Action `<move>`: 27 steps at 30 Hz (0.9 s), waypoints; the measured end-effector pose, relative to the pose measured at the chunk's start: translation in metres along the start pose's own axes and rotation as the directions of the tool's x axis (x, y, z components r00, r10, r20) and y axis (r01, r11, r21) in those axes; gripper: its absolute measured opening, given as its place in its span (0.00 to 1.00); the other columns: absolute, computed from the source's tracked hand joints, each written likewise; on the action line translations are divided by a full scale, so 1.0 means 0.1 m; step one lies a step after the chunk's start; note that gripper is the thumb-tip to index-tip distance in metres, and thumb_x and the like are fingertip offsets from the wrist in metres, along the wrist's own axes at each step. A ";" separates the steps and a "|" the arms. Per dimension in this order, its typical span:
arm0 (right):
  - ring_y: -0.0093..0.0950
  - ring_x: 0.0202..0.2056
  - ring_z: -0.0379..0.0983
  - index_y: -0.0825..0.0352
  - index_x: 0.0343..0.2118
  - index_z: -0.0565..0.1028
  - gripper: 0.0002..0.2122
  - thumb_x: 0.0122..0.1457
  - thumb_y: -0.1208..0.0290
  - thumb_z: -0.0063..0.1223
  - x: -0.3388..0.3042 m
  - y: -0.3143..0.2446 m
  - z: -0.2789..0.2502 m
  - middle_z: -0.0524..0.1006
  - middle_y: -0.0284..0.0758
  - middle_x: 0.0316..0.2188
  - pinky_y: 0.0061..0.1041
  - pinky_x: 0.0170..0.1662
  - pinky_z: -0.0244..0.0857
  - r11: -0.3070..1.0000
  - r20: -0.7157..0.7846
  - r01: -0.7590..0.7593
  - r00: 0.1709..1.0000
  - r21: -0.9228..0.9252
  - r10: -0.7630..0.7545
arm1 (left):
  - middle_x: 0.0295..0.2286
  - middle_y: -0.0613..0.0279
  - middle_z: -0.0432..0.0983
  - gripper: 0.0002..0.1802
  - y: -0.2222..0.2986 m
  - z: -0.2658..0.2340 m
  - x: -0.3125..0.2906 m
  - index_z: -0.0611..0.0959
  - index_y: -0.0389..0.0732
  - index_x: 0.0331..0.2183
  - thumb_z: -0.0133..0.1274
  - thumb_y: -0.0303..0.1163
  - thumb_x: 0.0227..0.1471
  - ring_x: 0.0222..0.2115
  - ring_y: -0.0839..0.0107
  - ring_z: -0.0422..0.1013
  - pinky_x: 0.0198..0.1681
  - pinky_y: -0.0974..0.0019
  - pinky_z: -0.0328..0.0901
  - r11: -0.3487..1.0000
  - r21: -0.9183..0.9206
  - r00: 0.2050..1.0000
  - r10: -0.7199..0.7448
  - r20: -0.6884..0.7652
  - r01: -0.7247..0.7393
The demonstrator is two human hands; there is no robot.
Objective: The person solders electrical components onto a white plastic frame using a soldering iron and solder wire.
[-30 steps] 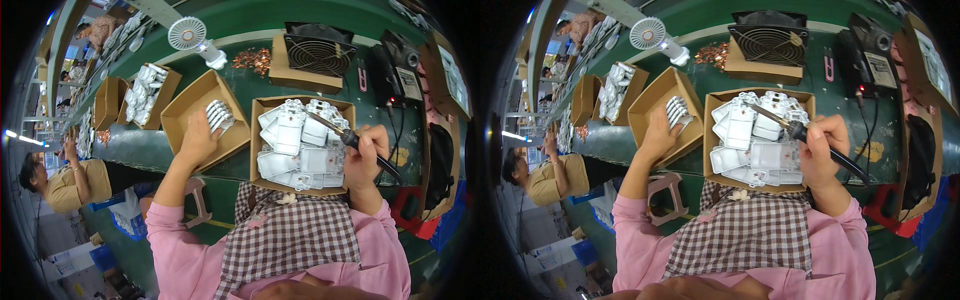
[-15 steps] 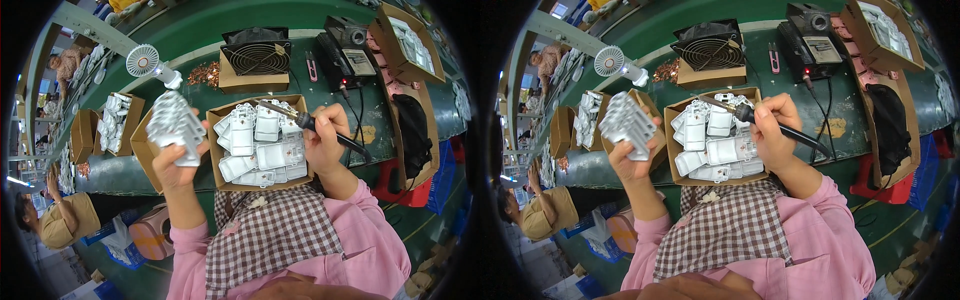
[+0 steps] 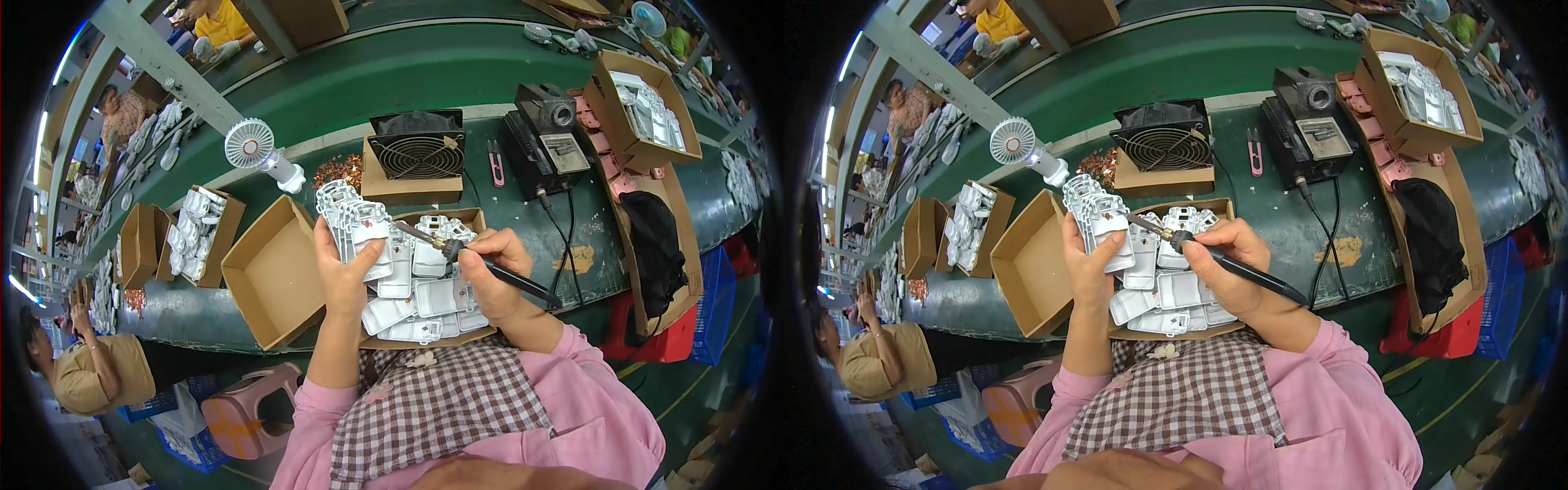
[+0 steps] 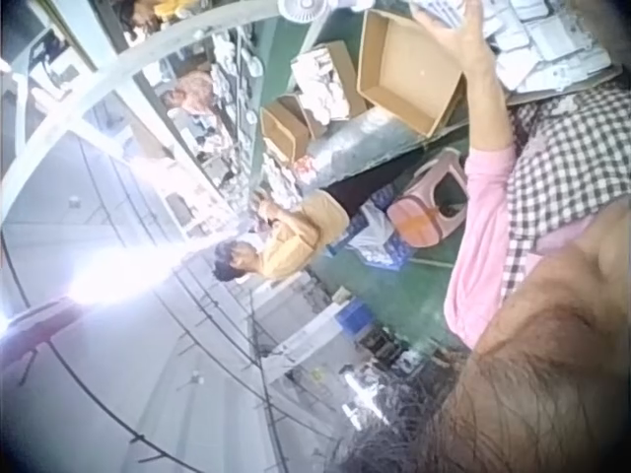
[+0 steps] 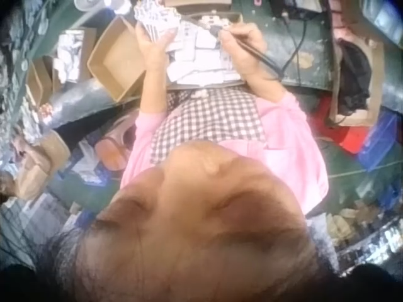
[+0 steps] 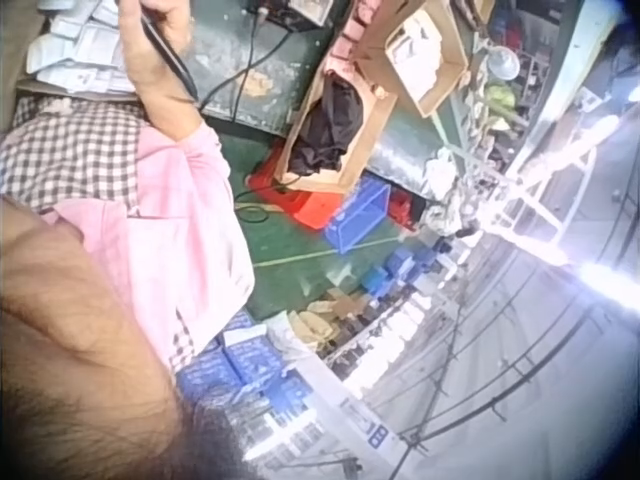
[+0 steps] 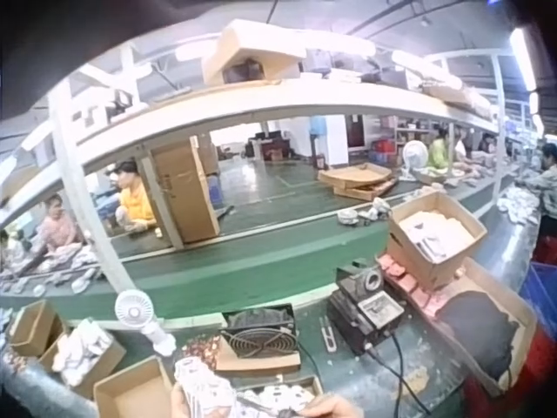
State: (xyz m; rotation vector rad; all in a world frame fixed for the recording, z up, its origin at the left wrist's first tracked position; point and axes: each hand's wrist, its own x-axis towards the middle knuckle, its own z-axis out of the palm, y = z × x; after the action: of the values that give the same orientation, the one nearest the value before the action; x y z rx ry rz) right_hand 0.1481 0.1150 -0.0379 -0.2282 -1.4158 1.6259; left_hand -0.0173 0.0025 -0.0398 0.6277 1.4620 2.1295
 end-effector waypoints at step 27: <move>0.13 0.24 0.67 0.69 0.28 0.71 0.08 0.52 0.74 0.61 0.06 -0.01 0.13 0.76 0.31 0.23 0.14 0.27 0.62 0.974 0.007 -0.097 0.995 -0.206 0.101 | 0.44 0.57 0.67 0.40 -0.02 -0.01 0.00 0.59 0.35 0.53 0.62 0.21 0.40 0.44 0.70 0.67 0.50 0.66 0.62 1.000 0.007 1.000 -0.003 0.008 0.003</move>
State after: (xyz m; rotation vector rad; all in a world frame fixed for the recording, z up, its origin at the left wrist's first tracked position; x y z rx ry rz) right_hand 0.1369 0.1106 -0.0302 -0.4109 -1.6092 1.5638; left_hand -0.0175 0.0026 -0.0416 0.6353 1.4659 2.1184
